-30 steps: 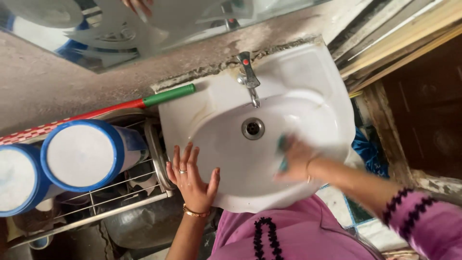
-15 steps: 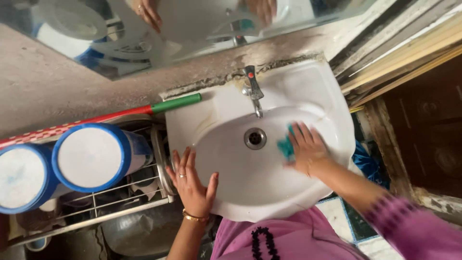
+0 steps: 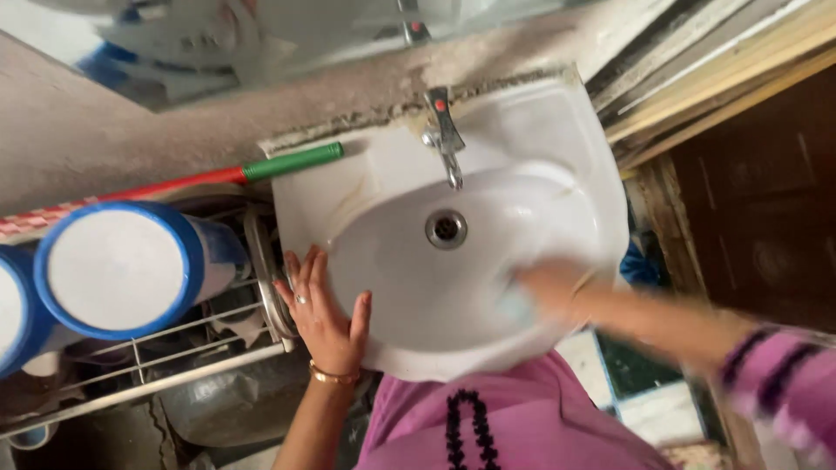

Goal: The person washes their hands with soap at a sink, then cleans the sink basin and faucet using a blue cloth.

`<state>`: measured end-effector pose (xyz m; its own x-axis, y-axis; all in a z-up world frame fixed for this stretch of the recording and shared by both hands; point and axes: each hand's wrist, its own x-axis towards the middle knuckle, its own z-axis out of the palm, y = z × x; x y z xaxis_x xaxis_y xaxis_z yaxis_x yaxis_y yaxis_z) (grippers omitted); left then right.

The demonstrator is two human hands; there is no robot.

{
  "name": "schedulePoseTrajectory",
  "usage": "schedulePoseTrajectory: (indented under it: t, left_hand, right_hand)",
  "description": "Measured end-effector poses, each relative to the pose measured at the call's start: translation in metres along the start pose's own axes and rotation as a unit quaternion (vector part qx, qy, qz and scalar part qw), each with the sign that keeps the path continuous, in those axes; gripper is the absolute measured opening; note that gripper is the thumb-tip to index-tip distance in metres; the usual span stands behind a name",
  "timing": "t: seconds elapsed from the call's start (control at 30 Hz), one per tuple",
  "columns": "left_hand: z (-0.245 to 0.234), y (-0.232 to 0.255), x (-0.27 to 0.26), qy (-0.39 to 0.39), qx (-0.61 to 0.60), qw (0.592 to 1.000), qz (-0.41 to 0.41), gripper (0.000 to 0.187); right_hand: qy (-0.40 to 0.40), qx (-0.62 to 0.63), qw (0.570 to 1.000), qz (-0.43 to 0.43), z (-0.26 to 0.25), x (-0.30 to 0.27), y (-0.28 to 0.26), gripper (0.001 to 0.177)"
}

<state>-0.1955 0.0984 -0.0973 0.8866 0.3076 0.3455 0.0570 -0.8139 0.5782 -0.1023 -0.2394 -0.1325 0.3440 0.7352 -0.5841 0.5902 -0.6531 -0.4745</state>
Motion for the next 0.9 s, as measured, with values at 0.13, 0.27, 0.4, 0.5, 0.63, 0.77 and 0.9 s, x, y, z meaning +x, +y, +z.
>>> schedulePoseTrajectory:
  t: [0.13,0.27,0.4,0.5,0.63,0.77,0.9]
  left_hand:
    - [-0.002,0.002,0.002,-0.014,-0.001,1.0,0.001,0.075]
    - [-0.001,0.001,0.004,-0.007,0.008,1.0,0.004,0.075]
    - [0.0,-0.003,0.005,-0.011,-0.005,1.0,0.003,0.074]
    - [0.0,-0.001,0.003,-0.008,0.002,1.0,0.0,0.073]
    - [-0.001,0.0,0.003,-0.003,-0.004,1.0,-0.007,0.071]
    - [-0.002,-0.003,0.002,0.002,-0.021,1.0,-0.004,0.072]
    - [-0.001,-0.001,0.001,0.01,-0.006,1.0,-0.008,0.071]
  right_hand:
    - [0.051,-0.253,0.939,0.225,-0.033,-0.024,0.019,0.054]
    - [-0.09,0.044,0.993,0.068,0.019,0.04,-0.044,0.064]
    - [0.217,0.132,0.952,-0.172,0.026,0.157,-0.124,0.072]
    - [0.215,-0.185,0.956,-0.07,-0.017,0.177,-0.078,0.059]
    - [0.258,-0.201,0.924,0.197,-0.021,0.11,0.018,0.034]
    - [0.275,0.032,0.941,0.196,-0.018,0.058,0.035,0.061]
    - [0.635,-0.05,0.77,0.041,-0.05,0.086,0.002,0.054]
